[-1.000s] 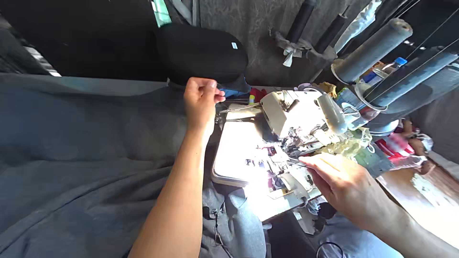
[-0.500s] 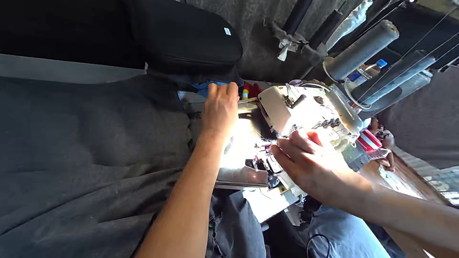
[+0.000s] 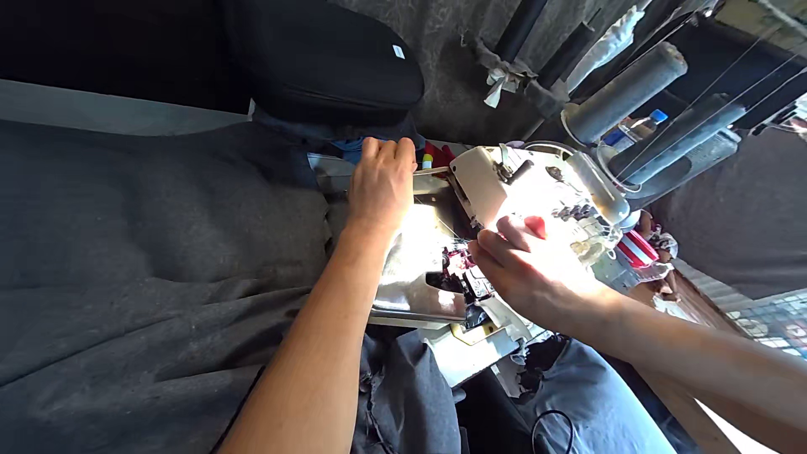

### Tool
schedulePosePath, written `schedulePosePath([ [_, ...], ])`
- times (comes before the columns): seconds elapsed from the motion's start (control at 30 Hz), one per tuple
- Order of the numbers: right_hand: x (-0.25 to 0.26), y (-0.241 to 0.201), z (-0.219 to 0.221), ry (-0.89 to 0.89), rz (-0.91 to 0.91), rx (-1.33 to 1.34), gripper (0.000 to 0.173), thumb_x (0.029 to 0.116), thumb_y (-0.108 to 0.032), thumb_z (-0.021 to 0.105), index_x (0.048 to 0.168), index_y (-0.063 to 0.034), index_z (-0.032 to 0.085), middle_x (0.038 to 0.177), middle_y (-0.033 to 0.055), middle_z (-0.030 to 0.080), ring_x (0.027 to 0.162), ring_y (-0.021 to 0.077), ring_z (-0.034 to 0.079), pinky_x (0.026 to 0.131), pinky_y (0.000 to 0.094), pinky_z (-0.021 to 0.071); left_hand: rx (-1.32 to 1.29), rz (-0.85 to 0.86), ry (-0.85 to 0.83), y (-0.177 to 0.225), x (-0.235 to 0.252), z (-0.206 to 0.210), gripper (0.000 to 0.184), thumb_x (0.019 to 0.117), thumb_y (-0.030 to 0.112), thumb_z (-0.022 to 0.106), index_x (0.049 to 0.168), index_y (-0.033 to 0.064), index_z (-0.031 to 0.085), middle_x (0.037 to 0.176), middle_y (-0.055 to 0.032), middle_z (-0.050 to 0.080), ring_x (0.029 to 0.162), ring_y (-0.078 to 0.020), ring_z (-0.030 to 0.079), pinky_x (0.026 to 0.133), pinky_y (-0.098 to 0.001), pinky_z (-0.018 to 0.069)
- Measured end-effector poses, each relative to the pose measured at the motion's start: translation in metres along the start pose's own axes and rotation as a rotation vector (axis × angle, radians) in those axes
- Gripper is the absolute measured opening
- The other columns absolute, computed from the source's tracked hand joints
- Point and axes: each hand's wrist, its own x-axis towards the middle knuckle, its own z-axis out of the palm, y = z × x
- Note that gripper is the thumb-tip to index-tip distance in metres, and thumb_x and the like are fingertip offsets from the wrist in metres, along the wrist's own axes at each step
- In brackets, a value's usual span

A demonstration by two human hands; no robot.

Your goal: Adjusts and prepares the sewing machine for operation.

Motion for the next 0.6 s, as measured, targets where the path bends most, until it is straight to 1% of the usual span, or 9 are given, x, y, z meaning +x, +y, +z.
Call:
schedulePosePath([
  [0.07, -0.003, 0.001, 0.002, -0.026, -0.015, 0.017, 0.022, 0.0964, 0.000, 0.052, 0.093, -0.0047, 0.073, 0.088, 0.0083, 0.068, 0.081, 0.0243, 0.061, 0.070, 0.0386, 0.0417, 0.003, 0.002, 0.001, 0.000, 0.000, 0.000, 0.015, 0.1035, 0.008, 0.056, 0.099, -0.0045, 0.064, 0.097, -0.0237, 0.066, 0.109, -0.0454, 0.062, 0.089, -0.0525, 0.0516],
  [0.13, -0.007, 0.002, -0.002, -0.053, -0.027, 0.027, 0.021, 0.0949, 0.000, 0.052, 0.091, -0.0054, 0.072, 0.087, 0.0079, 0.069, 0.082, 0.0246, 0.064, 0.069, 0.0391, 0.0452, 0.011, 0.007, 0.004, -0.001, 0.000, 0.001, 0.015, 0.1034, 0.008, 0.056, 0.099, -0.0044, 0.063, 0.096, -0.0234, 0.066, 0.108, -0.0452, 0.062, 0.088, -0.0519, 0.0515],
  [0.17, -0.009, 0.002, -0.003, -0.040, -0.026, 0.021, 0.022, 0.0958, 0.000, 0.052, 0.091, -0.0060, 0.072, 0.087, 0.0069, 0.069, 0.083, 0.0238, 0.064, 0.072, 0.0390, 0.0445, 0.014, 0.007, 0.002, -0.001, 0.000, 0.001, 0.015, 0.1037, 0.009, 0.056, 0.100, -0.0042, 0.063, 0.096, -0.0233, 0.066, 0.108, -0.0449, 0.062, 0.088, -0.0516, 0.0514],
  [0.27, -0.011, 0.002, -0.003, 0.046, -0.030, -0.029, 0.026, 0.0990, -0.001, 0.050, 0.099, -0.0077, 0.075, 0.095, 0.0046, 0.074, 0.093, 0.0218, 0.063, 0.084, 0.0396, 0.0391, 0.008, 0.010, 0.001, -0.003, 0.001, 0.001, 0.016, 0.1039, 0.009, 0.056, 0.101, -0.0040, 0.064, 0.098, -0.0233, 0.067, 0.110, -0.0446, 0.062, 0.089, -0.0520, 0.0515],
  [0.33, -0.013, -0.002, 0.003, 0.092, -0.086, -0.068, 0.026, 0.1002, -0.002, 0.050, 0.099, -0.0070, 0.075, 0.097, 0.0051, 0.074, 0.089, 0.0203, 0.064, 0.083, 0.0380, 0.0418, 0.004, 0.019, 0.006, -0.003, 0.001, 0.001, 0.015, 0.1036, 0.009, 0.056, 0.101, -0.0041, 0.064, 0.098, -0.0235, 0.067, 0.110, -0.0448, 0.062, 0.090, -0.0523, 0.0512],
  [0.4, -0.015, -0.003, 0.007, 0.113, -0.134, -0.103, 0.025, 0.1011, -0.002, 0.048, 0.095, -0.0064, 0.073, 0.094, 0.0049, 0.071, 0.085, 0.0183, 0.062, 0.080, 0.0344, 0.0418, 0.001, 0.022, 0.005, -0.003, 0.001, 0.000, 0.015, 0.1035, 0.008, 0.056, 0.100, -0.0038, 0.064, 0.098, -0.0231, 0.067, 0.111, -0.0447, 0.062, 0.091, -0.0521, 0.0506],
  [0.47, -0.015, -0.001, 0.001, 0.089, -0.134, -0.098, 0.026, 0.1011, -0.002, 0.048, 0.095, -0.0069, 0.073, 0.093, 0.0038, 0.071, 0.087, 0.0173, 0.062, 0.084, 0.0343, 0.0404, 0.000, 0.020, -0.001, -0.004, 0.001, -0.001, 0.016, 0.1037, 0.009, 0.056, 0.101, -0.0041, 0.064, 0.100, -0.0235, 0.067, 0.112, -0.0452, 0.061, 0.092, -0.0530, 0.0506],
  [0.53, -0.018, 0.003, -0.006, 0.103, -0.097, -0.090, 0.026, 0.1013, -0.002, 0.049, 0.098, -0.0082, 0.074, 0.094, 0.0022, 0.073, 0.092, 0.0167, 0.062, 0.092, 0.0355, 0.0377, -0.003, 0.031, -0.008, -0.006, 0.001, -0.001, 0.016, 0.1038, 0.009, 0.055, 0.102, -0.0044, 0.063, 0.101, -0.0241, 0.067, 0.114, -0.0463, 0.060, 0.093, -0.0535, 0.0503],
  [0.6, -0.017, 0.006, -0.011, 0.128, -0.061, -0.052, 0.025, 0.1002, -0.002, 0.051, 0.099, -0.0090, 0.075, 0.093, 0.0022, 0.072, 0.094, 0.0188, 0.061, 0.091, 0.0383, 0.0355, -0.003, 0.050, 0.000, -0.006, 0.002, -0.001, 0.016, 0.1037, 0.008, 0.055, 0.102, -0.0049, 0.063, 0.101, -0.0249, 0.067, 0.114, -0.0469, 0.060, 0.094, -0.0537, 0.0497],
])
